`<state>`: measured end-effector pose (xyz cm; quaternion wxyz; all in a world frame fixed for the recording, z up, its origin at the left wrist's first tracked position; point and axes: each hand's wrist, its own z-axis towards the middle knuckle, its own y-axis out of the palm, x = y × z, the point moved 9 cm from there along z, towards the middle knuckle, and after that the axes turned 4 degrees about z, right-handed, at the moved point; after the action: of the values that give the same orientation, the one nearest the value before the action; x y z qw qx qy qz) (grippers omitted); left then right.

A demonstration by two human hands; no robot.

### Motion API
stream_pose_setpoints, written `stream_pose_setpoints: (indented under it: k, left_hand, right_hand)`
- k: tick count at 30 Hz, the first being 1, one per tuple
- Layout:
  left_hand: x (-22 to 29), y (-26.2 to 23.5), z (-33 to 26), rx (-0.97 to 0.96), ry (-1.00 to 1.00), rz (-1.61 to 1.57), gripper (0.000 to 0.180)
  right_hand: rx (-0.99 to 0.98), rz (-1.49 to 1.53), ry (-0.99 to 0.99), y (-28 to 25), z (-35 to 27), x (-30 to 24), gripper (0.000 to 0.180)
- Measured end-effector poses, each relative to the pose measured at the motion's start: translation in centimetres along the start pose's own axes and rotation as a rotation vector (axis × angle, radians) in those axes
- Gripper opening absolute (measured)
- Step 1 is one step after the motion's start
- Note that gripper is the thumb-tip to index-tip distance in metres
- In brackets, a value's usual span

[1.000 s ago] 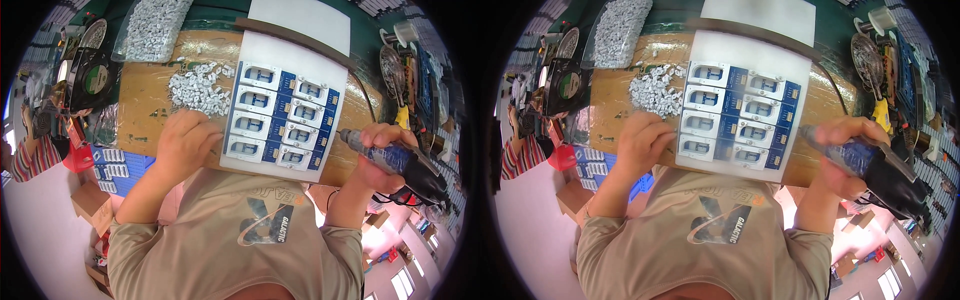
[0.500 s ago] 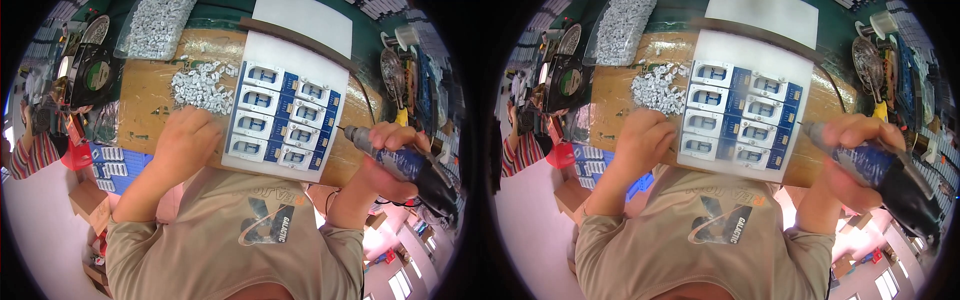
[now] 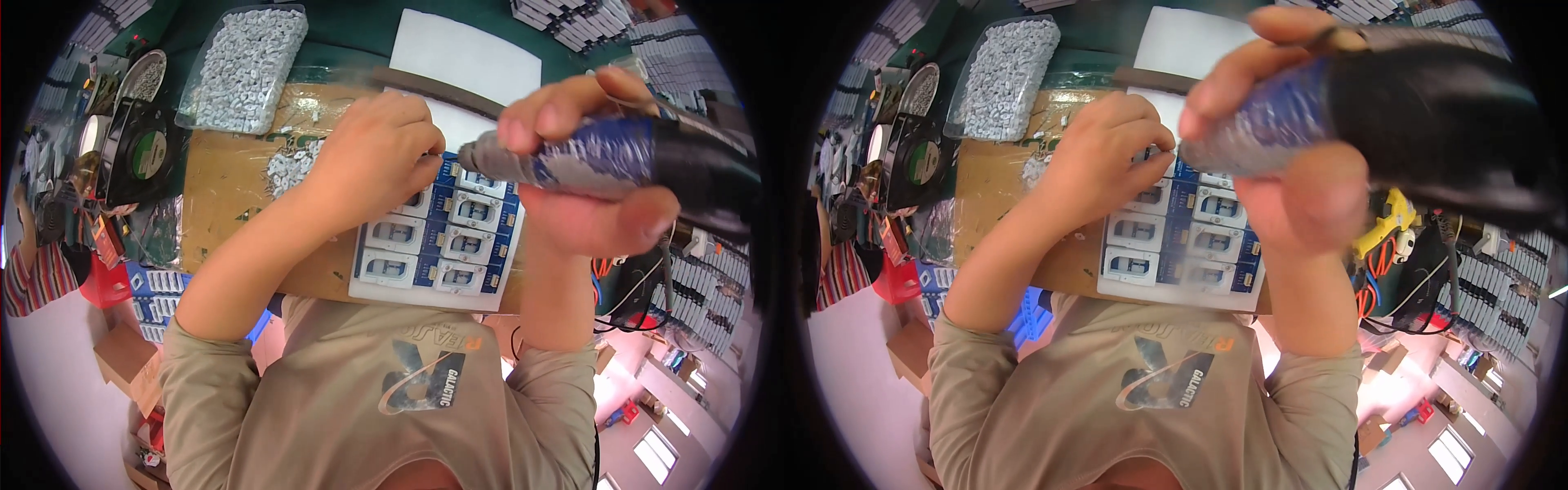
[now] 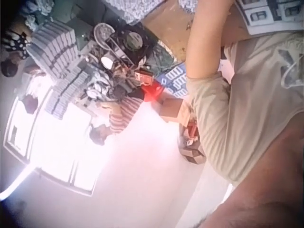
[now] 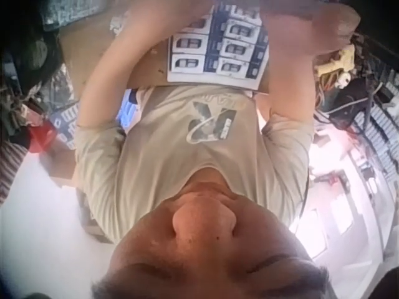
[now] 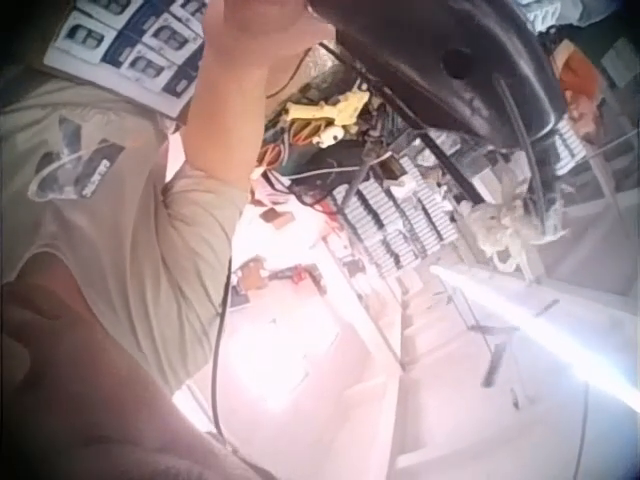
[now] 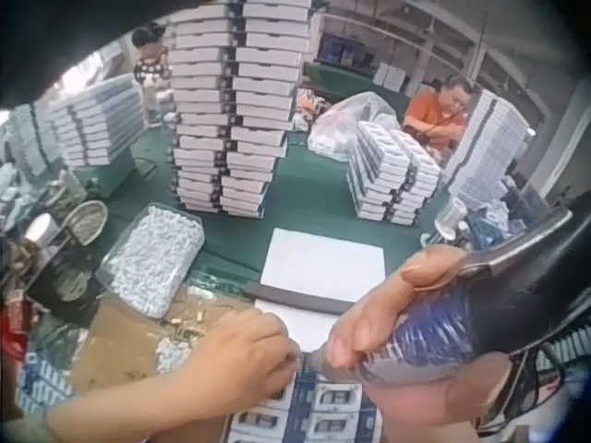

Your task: The person fastens components onto a white panel using an electric screwdriver.

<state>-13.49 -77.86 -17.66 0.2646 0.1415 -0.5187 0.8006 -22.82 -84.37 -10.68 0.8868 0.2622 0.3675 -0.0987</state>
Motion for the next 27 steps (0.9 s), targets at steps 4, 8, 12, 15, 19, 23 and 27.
stream_pose_setpoints:
  k: [4, 8, 12, 15, 19, 23, 27]
  left_hand:
    - [-1.6, 1.6, 0.3, -0.039, -0.064, -0.006, 0.009]
    - [-2.0, 1.8, 0.2, -0.005, -0.083, -0.061, 0.01]
    - [-2.3, 1.9, 0.1, -0.001, -0.122, -0.099, 0.011]
    - [-2.4, 1.8, -0.1, 0.014, -0.121, -0.12, 0.011]
    - [-2.4, 1.6, -0.2, 0.033, -0.102, -0.136, 0.012]
    - [-2.6, 1.6, -0.3, 0.028, -0.107, -0.148, 0.013]
    - [-3.0, 1.8, -0.1, -0.015, -0.128, -0.193, 0.013]
  right_hand:
    - [0.105, -0.276, 0.138, -0.7, 0.8, 0.8, 0.09]
    - [0.119, -0.418, 0.166, -0.5, 1.2, 1.4, 0.092]
    - [0.102, -0.421, 0.229, -0.8, 1.3, 2.2, 0.091]
    - [0.111, -0.43, 0.231, -0.9, 1.4, 2.2, 0.091]
    - [0.099, -0.416, 0.236, -0.7, 1.7, 2.3, 0.091]
    - [0.093, -0.386, 0.255, -0.5, 1.8, 2.7, 0.09]
    - [0.098, -0.384, 0.262, -0.7, 1.7, 2.6, 0.087]
